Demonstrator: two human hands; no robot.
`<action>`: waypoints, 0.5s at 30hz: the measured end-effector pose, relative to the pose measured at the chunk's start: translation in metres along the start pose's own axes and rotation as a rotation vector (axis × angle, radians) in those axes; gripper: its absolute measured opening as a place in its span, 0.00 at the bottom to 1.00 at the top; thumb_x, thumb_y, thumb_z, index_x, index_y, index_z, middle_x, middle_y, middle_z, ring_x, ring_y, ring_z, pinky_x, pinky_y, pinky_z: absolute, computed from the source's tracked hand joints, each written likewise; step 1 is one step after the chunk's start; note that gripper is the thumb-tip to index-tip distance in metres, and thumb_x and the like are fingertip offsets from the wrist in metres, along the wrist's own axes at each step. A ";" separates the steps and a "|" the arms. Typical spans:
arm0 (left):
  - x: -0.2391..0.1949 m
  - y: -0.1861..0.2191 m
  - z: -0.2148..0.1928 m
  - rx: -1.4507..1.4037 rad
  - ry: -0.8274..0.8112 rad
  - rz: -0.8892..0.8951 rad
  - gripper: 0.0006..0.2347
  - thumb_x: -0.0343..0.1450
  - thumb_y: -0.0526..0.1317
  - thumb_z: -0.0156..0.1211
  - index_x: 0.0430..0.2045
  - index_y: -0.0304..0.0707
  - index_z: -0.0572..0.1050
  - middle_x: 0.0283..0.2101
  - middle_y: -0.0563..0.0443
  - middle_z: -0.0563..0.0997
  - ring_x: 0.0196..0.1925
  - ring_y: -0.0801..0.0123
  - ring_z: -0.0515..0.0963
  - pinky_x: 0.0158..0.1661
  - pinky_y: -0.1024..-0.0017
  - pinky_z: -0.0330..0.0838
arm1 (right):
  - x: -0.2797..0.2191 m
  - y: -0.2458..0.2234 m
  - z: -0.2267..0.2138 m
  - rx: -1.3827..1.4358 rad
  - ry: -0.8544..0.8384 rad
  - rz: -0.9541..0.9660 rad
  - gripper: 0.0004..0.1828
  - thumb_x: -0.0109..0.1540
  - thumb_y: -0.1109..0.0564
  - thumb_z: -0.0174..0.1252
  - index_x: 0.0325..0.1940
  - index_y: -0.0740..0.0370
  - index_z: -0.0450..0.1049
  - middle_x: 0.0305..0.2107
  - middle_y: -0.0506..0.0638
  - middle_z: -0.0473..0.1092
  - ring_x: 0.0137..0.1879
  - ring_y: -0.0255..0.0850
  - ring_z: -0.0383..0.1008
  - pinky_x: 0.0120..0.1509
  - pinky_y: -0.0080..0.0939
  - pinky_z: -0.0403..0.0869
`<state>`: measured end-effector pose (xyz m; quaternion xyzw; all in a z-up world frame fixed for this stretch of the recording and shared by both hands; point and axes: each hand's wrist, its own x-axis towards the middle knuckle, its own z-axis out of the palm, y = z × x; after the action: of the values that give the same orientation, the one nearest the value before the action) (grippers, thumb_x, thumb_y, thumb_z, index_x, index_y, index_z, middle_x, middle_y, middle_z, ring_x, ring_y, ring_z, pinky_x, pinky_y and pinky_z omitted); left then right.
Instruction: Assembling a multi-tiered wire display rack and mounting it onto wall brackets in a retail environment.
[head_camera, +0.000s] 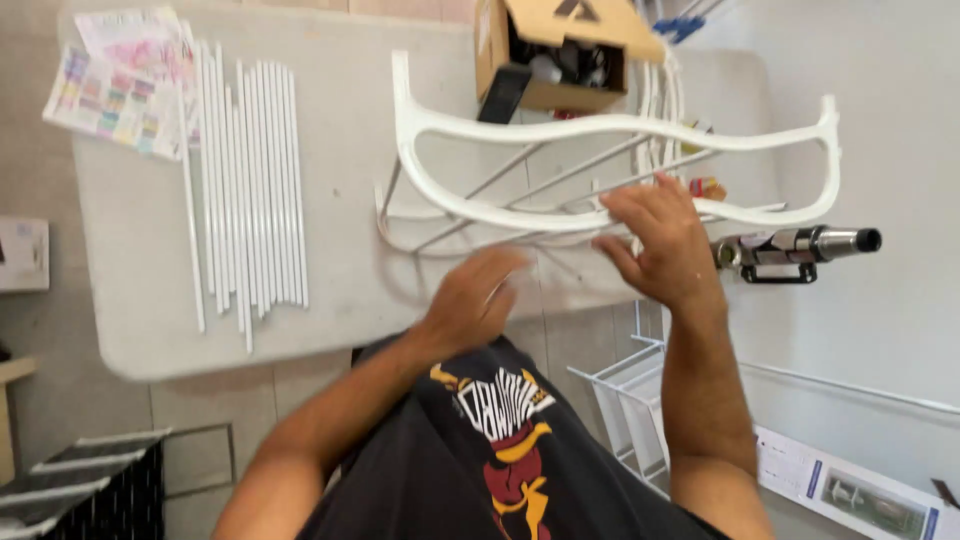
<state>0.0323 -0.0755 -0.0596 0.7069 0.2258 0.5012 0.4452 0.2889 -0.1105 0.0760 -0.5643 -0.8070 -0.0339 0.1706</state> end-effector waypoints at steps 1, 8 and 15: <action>0.024 0.001 0.012 -0.001 -0.098 -0.013 0.16 0.73 0.33 0.53 0.55 0.38 0.75 0.51 0.42 0.79 0.55 0.48 0.80 0.56 0.57 0.75 | -0.002 0.004 0.010 -0.060 0.026 -0.024 0.23 0.64 0.46 0.68 0.60 0.59 0.77 0.44 0.52 0.75 0.53 0.49 0.76 0.76 0.57 0.62; 0.080 0.017 0.041 -0.166 -0.244 -0.127 0.08 0.79 0.38 0.51 0.44 0.34 0.77 0.40 0.41 0.83 0.46 0.51 0.84 0.49 0.59 0.76 | 0.001 0.011 0.016 -0.008 0.064 -0.024 0.16 0.66 0.46 0.64 0.54 0.55 0.79 0.38 0.48 0.74 0.47 0.48 0.76 0.65 0.52 0.69; 0.085 0.005 0.044 -0.147 -0.257 -0.045 0.07 0.80 0.38 0.46 0.43 0.38 0.73 0.36 0.44 0.80 0.37 0.54 0.83 0.40 0.62 0.76 | 0.003 0.004 0.013 -0.038 0.031 0.029 0.18 0.66 0.47 0.65 0.57 0.52 0.78 0.35 0.47 0.72 0.45 0.46 0.75 0.61 0.50 0.67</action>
<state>0.1051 -0.0308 -0.0164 0.7254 0.1456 0.4117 0.5321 0.2886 -0.1031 0.0645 -0.5785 -0.7952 -0.0556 0.1729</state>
